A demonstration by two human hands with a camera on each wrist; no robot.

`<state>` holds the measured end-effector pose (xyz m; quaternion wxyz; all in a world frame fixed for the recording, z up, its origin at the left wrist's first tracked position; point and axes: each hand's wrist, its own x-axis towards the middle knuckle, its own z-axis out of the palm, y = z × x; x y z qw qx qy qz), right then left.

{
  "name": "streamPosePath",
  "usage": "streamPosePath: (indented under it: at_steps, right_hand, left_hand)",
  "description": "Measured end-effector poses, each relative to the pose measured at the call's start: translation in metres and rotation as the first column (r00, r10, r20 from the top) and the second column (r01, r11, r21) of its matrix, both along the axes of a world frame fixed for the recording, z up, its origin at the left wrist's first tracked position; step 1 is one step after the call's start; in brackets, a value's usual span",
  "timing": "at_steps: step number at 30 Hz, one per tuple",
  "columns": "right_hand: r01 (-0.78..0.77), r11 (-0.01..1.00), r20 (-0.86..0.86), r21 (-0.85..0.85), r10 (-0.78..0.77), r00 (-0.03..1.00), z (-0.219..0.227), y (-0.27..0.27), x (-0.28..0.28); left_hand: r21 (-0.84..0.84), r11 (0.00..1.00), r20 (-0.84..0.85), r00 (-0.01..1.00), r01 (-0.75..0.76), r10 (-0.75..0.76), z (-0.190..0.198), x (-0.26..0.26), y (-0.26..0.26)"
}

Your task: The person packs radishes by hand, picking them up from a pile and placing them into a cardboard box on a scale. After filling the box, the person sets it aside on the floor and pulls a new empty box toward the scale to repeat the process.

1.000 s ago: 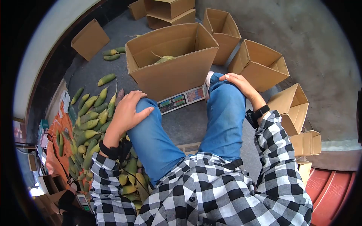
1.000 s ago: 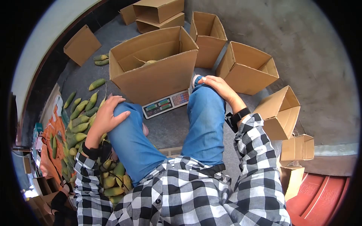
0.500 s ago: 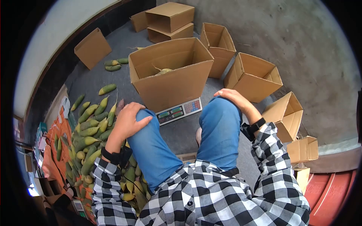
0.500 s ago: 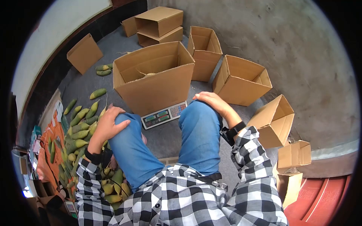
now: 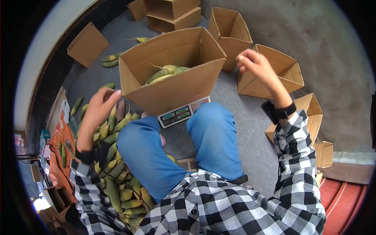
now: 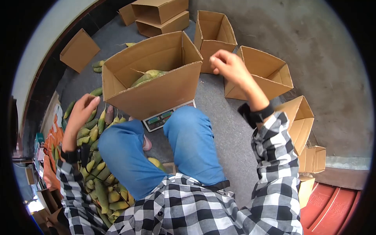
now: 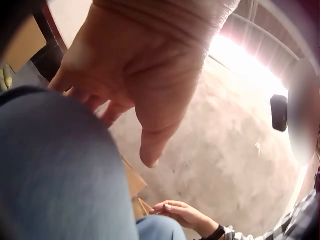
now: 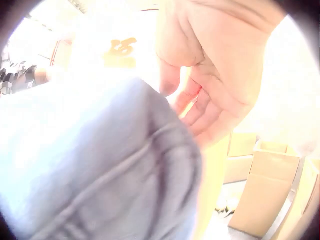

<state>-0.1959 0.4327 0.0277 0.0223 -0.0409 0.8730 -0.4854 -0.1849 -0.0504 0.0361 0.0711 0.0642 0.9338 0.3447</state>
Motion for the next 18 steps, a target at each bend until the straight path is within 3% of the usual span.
streamPosePath:
  at_steps: [1, 2, 4, 6, 8, 10, 12, 14, 16, 18]
  right_hand:
    - [0.051, 0.987, -0.022, 0.155, -0.048, 0.999, 0.003, -0.001, -0.013]
    - [0.055, 0.986, -0.015, 0.155, -0.054, 0.998, 0.003, -0.004, -0.026]
    - [0.078, 0.898, -0.145, 0.433, -0.016, 0.989, 0.000, -0.013, -0.053]
    - [0.064, 0.823, -0.029, 0.564, -0.058, 0.998, -0.008, -0.025, -0.079]
    - [-0.058, 0.723, 0.138, 0.689, -0.052, 0.989, -0.016, -0.033, -0.104]
    - [-0.111, 0.654, 0.223, 0.748, -0.090, 0.971, -0.023, -0.045, -0.118]
    - [-0.146, 0.650, 0.258, 0.746, -0.079, 0.963, -0.036, -0.048, -0.130]
    - [-0.145, 0.681, 0.252, 0.718, -0.059, 0.966, -0.049, -0.046, -0.137]
    - [-0.143, 0.727, 0.314, 0.672, -0.105, 0.944, -0.044, -0.046, -0.135]
    - [-0.087, 0.745, 0.250, 0.661, -0.109, 0.962, -0.056, -0.047, -0.131]
  left_hand:
    - [-0.113, 0.993, 0.072, 0.997, -0.020, 0.028, -0.003, -0.020, -0.003]
    - [-0.225, 0.974, 0.142, 0.988, -0.028, 0.061, -0.006, -0.038, -0.005]
    - [-0.214, 0.975, 0.197, 0.976, -0.053, 0.096, -0.021, -0.064, -0.002]
    - [-0.204, 0.977, 0.249, 0.961, -0.070, 0.121, -0.043, -0.085, 0.001]
    - [-0.032, 0.986, 0.309, 0.937, -0.161, 0.163, -0.066, -0.094, -0.003]
    - [0.022, 0.993, 0.392, 0.914, -0.119, 0.101, -0.088, -0.108, -0.022]
    - [0.056, 0.993, 0.397, 0.915, -0.106, 0.075, -0.092, -0.107, -0.028]
    - [0.219, 0.970, 0.361, 0.932, -0.110, 0.024, -0.090, -0.095, -0.025]
    - [0.188, 0.974, 0.381, 0.923, -0.130, 0.049, -0.087, -0.092, -0.025]
    - [0.195, 0.971, 0.370, 0.927, -0.142, 0.061, -0.091, -0.088, -0.027]
